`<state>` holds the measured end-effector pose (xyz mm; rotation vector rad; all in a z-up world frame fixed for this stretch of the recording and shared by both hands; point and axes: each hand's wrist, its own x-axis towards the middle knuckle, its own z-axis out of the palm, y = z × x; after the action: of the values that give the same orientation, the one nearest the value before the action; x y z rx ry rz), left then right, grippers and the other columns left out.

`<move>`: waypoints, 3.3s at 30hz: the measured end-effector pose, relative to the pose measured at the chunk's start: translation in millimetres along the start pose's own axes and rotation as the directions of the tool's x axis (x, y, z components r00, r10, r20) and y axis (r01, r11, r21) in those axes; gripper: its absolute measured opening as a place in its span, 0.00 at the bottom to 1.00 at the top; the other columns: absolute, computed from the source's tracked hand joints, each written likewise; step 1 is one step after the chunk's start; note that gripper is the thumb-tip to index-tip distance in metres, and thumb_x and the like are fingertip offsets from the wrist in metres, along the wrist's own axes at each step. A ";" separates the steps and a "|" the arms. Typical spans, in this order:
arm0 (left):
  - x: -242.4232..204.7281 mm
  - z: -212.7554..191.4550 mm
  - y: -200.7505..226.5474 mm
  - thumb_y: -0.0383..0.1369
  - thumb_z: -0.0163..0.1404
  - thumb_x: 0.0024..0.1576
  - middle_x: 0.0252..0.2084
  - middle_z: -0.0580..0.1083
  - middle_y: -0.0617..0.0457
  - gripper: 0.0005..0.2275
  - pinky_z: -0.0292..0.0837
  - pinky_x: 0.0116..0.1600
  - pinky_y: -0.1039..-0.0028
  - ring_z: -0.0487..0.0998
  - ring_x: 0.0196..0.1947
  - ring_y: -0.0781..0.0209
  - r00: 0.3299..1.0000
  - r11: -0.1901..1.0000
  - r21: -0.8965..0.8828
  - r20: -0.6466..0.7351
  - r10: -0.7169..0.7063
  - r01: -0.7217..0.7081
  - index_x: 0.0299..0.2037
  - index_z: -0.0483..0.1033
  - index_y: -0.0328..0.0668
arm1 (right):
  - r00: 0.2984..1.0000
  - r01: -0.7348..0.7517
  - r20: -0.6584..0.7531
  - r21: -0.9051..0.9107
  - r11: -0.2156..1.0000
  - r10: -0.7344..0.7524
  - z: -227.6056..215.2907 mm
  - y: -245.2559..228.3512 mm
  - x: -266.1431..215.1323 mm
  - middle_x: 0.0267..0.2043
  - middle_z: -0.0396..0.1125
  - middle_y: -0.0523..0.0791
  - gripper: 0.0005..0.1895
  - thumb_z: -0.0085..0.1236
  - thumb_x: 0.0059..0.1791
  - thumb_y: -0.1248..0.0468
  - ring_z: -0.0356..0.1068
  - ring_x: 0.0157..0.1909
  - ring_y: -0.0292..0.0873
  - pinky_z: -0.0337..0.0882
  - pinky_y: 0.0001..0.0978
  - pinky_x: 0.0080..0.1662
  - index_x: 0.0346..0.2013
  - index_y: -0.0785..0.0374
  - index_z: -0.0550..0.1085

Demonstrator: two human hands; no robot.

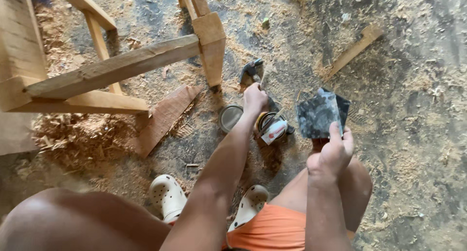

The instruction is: The person applies wood putty to the joints and surfaces of a wooden chair frame using a small scraper and a putty knife.

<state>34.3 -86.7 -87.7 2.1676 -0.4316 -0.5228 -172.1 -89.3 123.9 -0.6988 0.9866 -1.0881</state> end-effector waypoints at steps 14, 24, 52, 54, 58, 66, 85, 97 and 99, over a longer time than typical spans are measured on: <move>-25.8 -93.9 36.0 0.36 0.49 0.61 0.49 0.77 0.51 0.15 0.79 0.48 0.65 0.79 0.44 0.59 0.837 0.903 -0.398 0.540 0.089 0.161 0.56 0.73 0.40 | 0.991 -0.071 0.111 0.008 0.997 0.070 -9.7 9.1 -13.9 0.44 0.73 0.47 0.06 0.54 0.56 0.70 0.74 0.43 0.42 0.77 0.35 0.48 0.47 0.68 0.72; -136.4 -221.4 34.2 0.31 0.54 0.59 0.37 0.74 0.51 0.09 0.83 0.41 0.70 0.79 0.36 0.63 0.869 0.705 -0.596 0.492 -0.056 0.383 0.40 0.78 0.30 | 0.898 -0.249 0.286 -0.296 0.922 0.334 42.8 72.3 -35.6 0.40 0.71 0.48 0.15 0.61 0.49 0.74 0.72 0.34 0.39 0.74 0.31 0.37 0.50 0.67 0.71; -205.9 -314.7 3.0 0.34 0.52 0.63 0.36 0.80 0.46 0.10 0.85 0.46 0.64 0.83 0.36 0.57 0.950 0.698 -0.681 0.311 0.001 0.222 0.36 0.79 0.33 | 0.192 -0.962 0.898 0.093 0.257 0.395 42.9 106.1 22.5 0.37 0.72 0.51 0.11 0.45 0.65 0.65 0.74 0.40 0.47 0.77 0.40 0.46 0.51 0.70 0.74; -185.8 -342.5 1.1 0.34 0.52 0.61 0.33 0.80 0.48 0.09 0.84 0.43 0.67 0.83 0.34 0.58 0.952 0.785 -0.563 0.287 -0.109 0.259 0.36 0.79 0.33 | 0.547 -0.727 0.663 0.073 0.683 0.511 51.9 95.9 18.5 0.37 0.73 0.49 0.10 0.48 0.62 0.64 0.74 0.38 0.46 0.77 0.39 0.42 0.46 0.70 0.73; -174.3 -344.9 -14.8 0.31 0.56 0.56 0.30 0.76 0.49 0.08 0.74 0.33 0.68 0.75 0.29 0.57 0.967 0.946 -0.249 0.197 -0.160 0.207 0.38 0.78 0.33 | 0.872 -0.264 0.298 -0.381 0.886 0.388 57.4 62.1 -22.8 0.36 0.75 0.45 0.06 0.58 0.51 0.69 0.76 0.35 0.39 0.79 0.31 0.39 0.42 0.67 0.78; -161.6 -254.8 -40.6 0.27 0.52 0.53 0.36 0.79 0.45 0.08 0.75 0.39 0.70 0.79 0.35 0.57 0.989 0.950 -0.293 0.065 0.133 -0.108 0.40 0.80 0.32 | 0.470 0.764 0.880 -0.446 0.466 0.071 85.2 82.6 -127.4 0.39 0.70 0.54 0.12 0.62 0.47 0.69 0.72 0.42 0.58 0.73 0.44 0.43 0.46 0.67 0.76; -160.9 -273.8 -38.8 0.39 0.42 0.67 0.30 0.76 0.42 0.18 0.73 0.40 0.60 0.77 0.30 0.54 0.999 0.988 -0.150 -0.046 0.014 -0.021 0.36 0.76 0.30 | 0.580 0.766 0.737 -0.638 0.076 0.347 117.3 101.9 -170.0 0.55 0.64 0.62 0.28 0.49 0.44 0.74 0.72 0.47 0.67 0.73 0.57 0.49 0.60 0.69 0.68; -162.4 -288.9 -48.5 0.37 0.42 0.65 0.28 0.77 0.44 0.15 0.75 0.32 0.66 0.79 0.26 0.59 0.997 0.988 -0.151 -0.079 -0.027 0.015 0.37 0.75 0.30 | 0.369 0.915 0.877 -0.402 0.047 0.308 114.0 101.7 -176.2 0.59 0.60 0.73 0.30 0.46 0.43 0.79 0.75 0.44 0.67 0.79 0.49 0.44 0.61 0.74 0.68; -168.8 -280.6 -47.9 0.37 0.41 0.65 0.28 0.77 0.43 0.15 0.76 0.30 0.65 0.79 0.25 0.56 0.994 0.982 -0.158 0.011 -0.107 0.108 0.36 0.75 0.30 | 0.539 0.787 0.725 -0.615 0.050 0.429 119.9 105.2 -164.9 0.53 0.67 0.63 0.21 0.46 0.48 0.76 0.78 0.43 0.59 0.81 0.45 0.45 0.57 0.75 0.69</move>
<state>38.2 206.0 66.7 2.0446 -0.2660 -0.5994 -44.8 101.2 133.5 -2.4599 0.5686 0.1416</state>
